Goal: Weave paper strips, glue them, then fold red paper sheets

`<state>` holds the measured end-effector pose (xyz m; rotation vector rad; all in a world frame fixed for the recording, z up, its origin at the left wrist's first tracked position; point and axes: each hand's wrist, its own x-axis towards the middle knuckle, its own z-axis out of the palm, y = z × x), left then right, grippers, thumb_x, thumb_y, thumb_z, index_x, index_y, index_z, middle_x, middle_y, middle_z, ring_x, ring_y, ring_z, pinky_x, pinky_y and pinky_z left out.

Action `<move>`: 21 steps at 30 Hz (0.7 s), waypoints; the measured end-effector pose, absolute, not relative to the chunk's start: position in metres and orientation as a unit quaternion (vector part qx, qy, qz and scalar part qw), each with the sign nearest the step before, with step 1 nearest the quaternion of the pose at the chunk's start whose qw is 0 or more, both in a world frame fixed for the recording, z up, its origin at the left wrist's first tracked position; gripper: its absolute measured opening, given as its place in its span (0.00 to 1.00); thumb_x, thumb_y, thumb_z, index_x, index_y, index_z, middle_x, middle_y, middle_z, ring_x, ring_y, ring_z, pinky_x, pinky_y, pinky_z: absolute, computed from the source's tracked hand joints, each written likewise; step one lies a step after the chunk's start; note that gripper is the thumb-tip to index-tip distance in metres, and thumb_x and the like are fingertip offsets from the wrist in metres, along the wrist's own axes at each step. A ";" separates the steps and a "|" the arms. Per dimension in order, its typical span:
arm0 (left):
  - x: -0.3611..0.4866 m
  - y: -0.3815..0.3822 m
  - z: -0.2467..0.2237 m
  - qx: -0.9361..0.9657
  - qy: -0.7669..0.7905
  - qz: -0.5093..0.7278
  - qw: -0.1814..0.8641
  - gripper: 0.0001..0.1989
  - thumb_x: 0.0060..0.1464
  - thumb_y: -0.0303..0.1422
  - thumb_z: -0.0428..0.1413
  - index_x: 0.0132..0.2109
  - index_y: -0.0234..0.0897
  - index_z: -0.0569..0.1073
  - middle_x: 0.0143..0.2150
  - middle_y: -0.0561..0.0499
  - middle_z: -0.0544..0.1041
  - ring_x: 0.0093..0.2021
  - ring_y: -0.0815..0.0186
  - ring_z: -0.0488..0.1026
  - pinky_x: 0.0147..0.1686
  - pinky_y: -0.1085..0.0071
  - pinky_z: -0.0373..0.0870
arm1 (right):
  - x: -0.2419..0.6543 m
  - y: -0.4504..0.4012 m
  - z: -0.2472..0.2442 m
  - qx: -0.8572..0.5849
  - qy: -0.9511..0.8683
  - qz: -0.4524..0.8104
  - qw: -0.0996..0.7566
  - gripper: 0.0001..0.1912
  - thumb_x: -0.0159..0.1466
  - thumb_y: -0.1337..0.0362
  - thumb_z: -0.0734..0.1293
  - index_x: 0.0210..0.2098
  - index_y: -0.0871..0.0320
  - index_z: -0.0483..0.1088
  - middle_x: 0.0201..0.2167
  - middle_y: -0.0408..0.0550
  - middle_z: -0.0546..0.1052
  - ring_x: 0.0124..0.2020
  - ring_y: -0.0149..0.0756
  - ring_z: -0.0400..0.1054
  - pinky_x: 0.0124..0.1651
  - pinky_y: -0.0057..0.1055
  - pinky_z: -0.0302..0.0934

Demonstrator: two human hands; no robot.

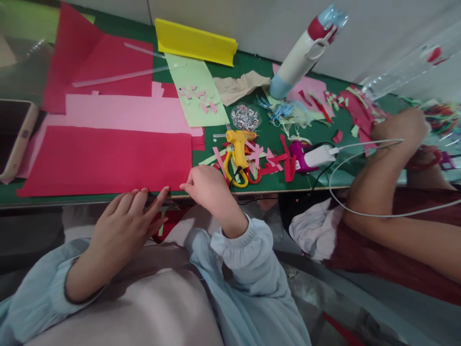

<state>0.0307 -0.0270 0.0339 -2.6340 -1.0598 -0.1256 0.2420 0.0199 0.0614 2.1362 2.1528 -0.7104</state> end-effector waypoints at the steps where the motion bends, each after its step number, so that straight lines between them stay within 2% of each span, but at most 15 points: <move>1: 0.031 -0.027 0.034 -0.917 -0.369 -0.040 0.148 0.28 0.64 0.40 0.52 0.66 0.32 0.66 0.46 0.37 0.74 0.45 0.52 0.70 0.44 0.60 0.69 | 0.242 0.020 0.061 0.684 0.694 -0.225 0.014 0.16 0.64 0.54 0.71 0.24 0.58 0.76 0.23 0.44 0.77 0.25 0.30 0.65 0.30 0.28 0.48; 5: 0.031 -0.028 0.033 -0.918 -0.376 -0.025 0.126 0.29 0.65 0.41 0.51 0.68 0.32 0.62 0.48 0.35 0.73 0.47 0.51 0.70 0.46 0.59 0.69 | 0.240 0.018 0.062 0.678 0.706 -0.206 0.016 0.16 0.63 0.56 0.71 0.24 0.59 0.77 0.24 0.45 0.78 0.27 0.31 0.67 0.32 0.29 0.49; 8: 0.031 -0.027 0.034 -0.916 -0.389 -0.017 0.097 0.29 0.66 0.41 0.49 0.69 0.36 0.60 0.48 0.37 0.72 0.47 0.53 0.69 0.48 0.59 0.69 | 0.238 0.019 0.064 0.681 0.705 -0.198 0.019 0.15 0.63 0.56 0.71 0.24 0.58 0.77 0.25 0.46 0.78 0.28 0.33 0.68 0.32 0.30 0.50; 11: 0.032 -0.027 0.035 -0.913 -0.400 -0.005 0.078 0.27 0.66 0.40 0.48 0.69 0.40 0.60 0.47 0.39 0.72 0.46 0.54 0.69 0.49 0.58 0.69 | 0.240 0.018 0.065 0.712 0.674 -0.194 0.028 0.19 0.62 0.51 0.71 0.22 0.58 0.76 0.23 0.47 0.77 0.28 0.34 0.68 0.31 0.31 0.51; 13: 0.033 -0.027 0.036 -0.914 -0.397 0.001 0.080 0.27 0.66 0.39 0.48 0.69 0.40 0.60 0.47 0.38 0.72 0.46 0.54 0.69 0.48 0.58 0.69 | 0.245 0.014 0.064 0.738 0.648 -0.187 0.021 0.21 0.60 0.49 0.72 0.21 0.58 0.75 0.22 0.46 0.76 0.28 0.35 0.68 0.31 0.31 0.52; 18: 0.037 -0.027 0.039 -0.915 -0.390 0.018 0.102 0.28 0.66 0.40 0.49 0.69 0.40 0.61 0.46 0.38 0.72 0.45 0.53 0.70 0.46 0.58 0.69 | 0.260 -0.011 0.052 0.722 0.669 -0.126 -0.127 0.10 0.60 0.59 0.74 0.29 0.58 0.76 0.31 0.45 0.76 0.37 0.36 0.69 0.40 0.29 0.58; 21: 0.038 -0.027 0.039 -0.915 -0.387 0.030 0.110 0.28 0.65 0.39 0.51 0.70 0.42 0.60 0.45 0.39 0.72 0.45 0.52 0.70 0.46 0.58 0.69 | 0.258 -0.030 0.045 0.694 0.690 -0.060 -0.196 0.07 0.66 0.62 0.69 0.36 0.58 0.77 0.34 0.47 0.74 0.42 0.38 0.68 0.46 0.31 0.60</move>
